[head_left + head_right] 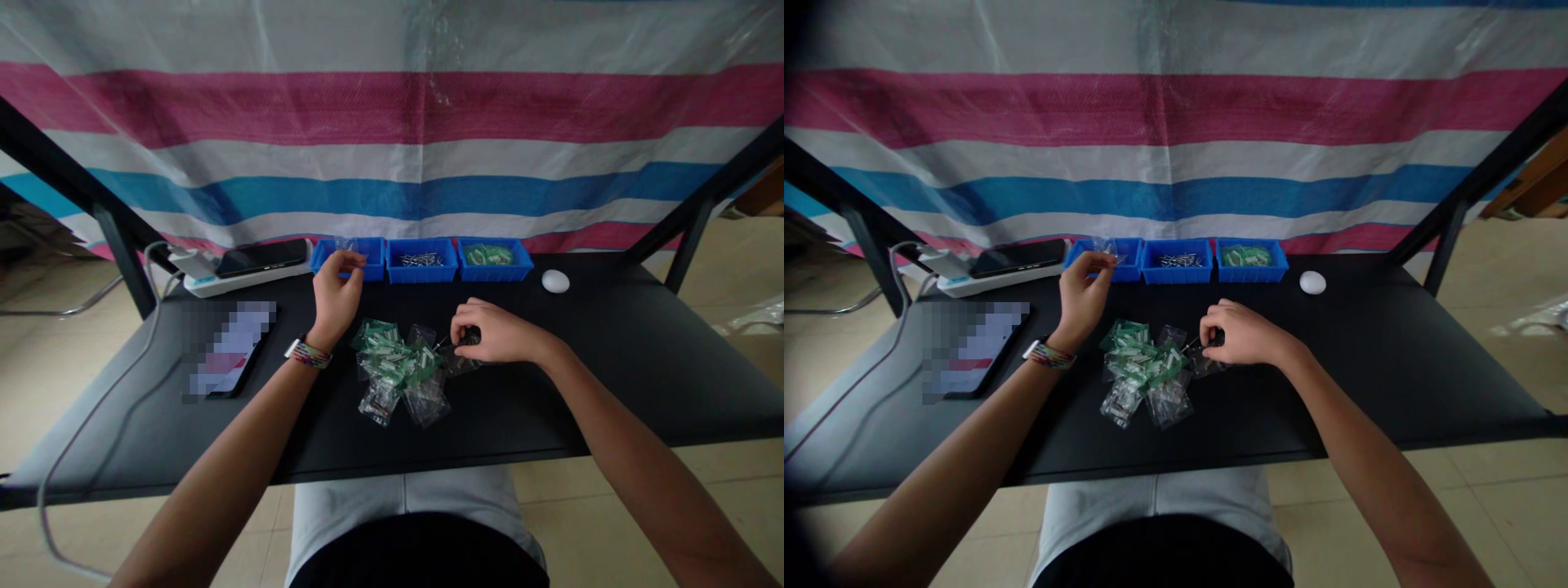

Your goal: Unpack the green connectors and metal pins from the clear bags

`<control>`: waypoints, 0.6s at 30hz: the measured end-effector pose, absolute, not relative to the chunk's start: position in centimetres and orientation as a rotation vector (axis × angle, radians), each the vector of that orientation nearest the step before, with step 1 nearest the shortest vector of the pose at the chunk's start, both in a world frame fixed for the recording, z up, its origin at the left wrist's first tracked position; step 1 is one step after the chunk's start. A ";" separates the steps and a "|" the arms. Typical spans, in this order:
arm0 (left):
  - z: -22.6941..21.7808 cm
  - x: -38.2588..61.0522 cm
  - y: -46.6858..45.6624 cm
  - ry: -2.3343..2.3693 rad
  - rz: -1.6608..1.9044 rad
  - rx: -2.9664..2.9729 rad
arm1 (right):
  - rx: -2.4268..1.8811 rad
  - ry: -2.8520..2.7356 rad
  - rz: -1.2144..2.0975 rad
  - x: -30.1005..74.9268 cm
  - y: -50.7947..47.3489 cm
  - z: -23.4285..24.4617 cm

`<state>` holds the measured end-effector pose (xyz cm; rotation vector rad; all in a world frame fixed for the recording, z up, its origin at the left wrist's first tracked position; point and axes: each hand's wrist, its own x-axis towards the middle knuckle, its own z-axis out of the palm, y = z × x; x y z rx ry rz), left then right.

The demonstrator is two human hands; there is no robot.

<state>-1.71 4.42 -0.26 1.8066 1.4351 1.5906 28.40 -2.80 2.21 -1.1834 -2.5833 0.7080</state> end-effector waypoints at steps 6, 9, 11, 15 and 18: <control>-0.1 -1.3 4.1 1.383 1.591 1.831 | -1.082 -2.515 0.853 29.0 -2.6 2.9; 0.0 -1.2 3.8 1.293 1.569 1.848 | -1.044 -2.265 1.152 29.5 -2.5 3.5; 0.2 -1.0 3.3 1.184 1.499 1.867 | -1.020 -2.037 1.337 29.5 -2.4 3.5; 1.4 0.3 1.4 0.874 1.217 1.890 | -1.005 -1.695 1.420 28.2 -2.4 2.4; 2.1 1.8 -0.3 0.745 0.939 1.915 | -0.989 -1.571 1.401 26.9 -2.3 1.3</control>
